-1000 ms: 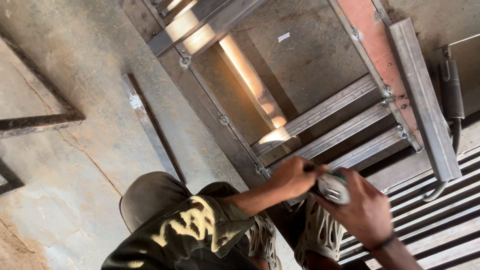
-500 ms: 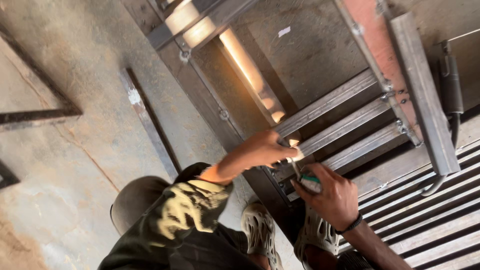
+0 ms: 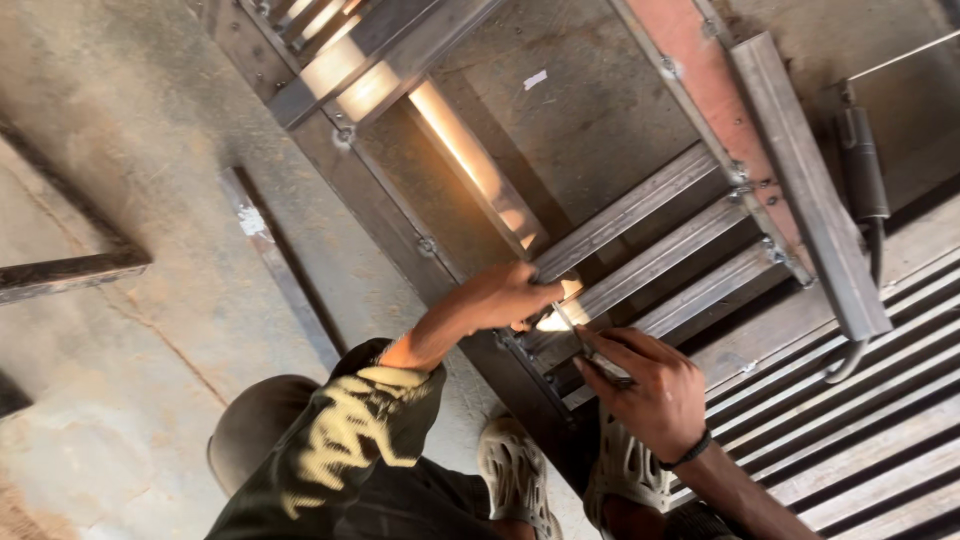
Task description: The person positions a metal bar onto a metal frame, measures the spacing with a tape measure, and then welds the bar to the frame using a welding torch. The person repeats this process for multiple bars, ensuring alignment and secure attachment.
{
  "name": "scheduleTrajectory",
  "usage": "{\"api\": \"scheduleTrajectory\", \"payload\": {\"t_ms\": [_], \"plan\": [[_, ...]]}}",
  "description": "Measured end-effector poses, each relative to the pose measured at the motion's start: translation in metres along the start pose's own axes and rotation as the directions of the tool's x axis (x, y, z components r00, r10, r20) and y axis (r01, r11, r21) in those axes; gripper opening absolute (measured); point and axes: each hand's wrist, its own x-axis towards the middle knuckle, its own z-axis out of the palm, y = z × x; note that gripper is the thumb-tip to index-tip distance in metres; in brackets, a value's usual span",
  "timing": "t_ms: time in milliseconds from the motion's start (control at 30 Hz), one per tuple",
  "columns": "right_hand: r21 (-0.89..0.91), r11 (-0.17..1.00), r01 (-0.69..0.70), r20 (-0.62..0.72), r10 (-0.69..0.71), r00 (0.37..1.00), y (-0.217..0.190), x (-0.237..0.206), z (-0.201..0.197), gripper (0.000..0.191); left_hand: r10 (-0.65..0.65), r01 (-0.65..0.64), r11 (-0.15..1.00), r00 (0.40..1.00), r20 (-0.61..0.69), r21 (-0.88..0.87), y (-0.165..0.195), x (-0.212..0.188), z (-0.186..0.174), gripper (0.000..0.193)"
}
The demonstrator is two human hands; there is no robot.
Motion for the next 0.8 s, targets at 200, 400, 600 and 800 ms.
{"api": "scheduleTrajectory", "payload": {"t_ms": [200,400,600,800], "plan": [[0.067,0.993,-0.101,0.016,0.100,0.995,0.005,-0.005,-0.006,0.024,0.099,-0.098,0.987,0.995,-0.008,0.124,0.001,0.011,0.000,0.043],[0.063,0.979,-0.192,-0.185,0.200,0.962,0.057,-0.028,-0.026,0.039,0.469,-0.310,0.875,0.734,-0.491,0.372,0.012,0.012,0.001,0.038],[0.002,0.947,-0.322,-0.252,0.312,0.916,0.157,-0.078,-0.017,0.041,0.601,-0.354,0.788,0.617,-0.508,0.503,0.019,0.029,0.014,0.040],[-0.351,0.916,-0.195,-0.311,0.082,0.947,0.190,-0.090,-0.017,0.016,0.779,-0.338,0.585,0.489,-0.394,0.738,0.028,0.080,0.032,0.067]]}}
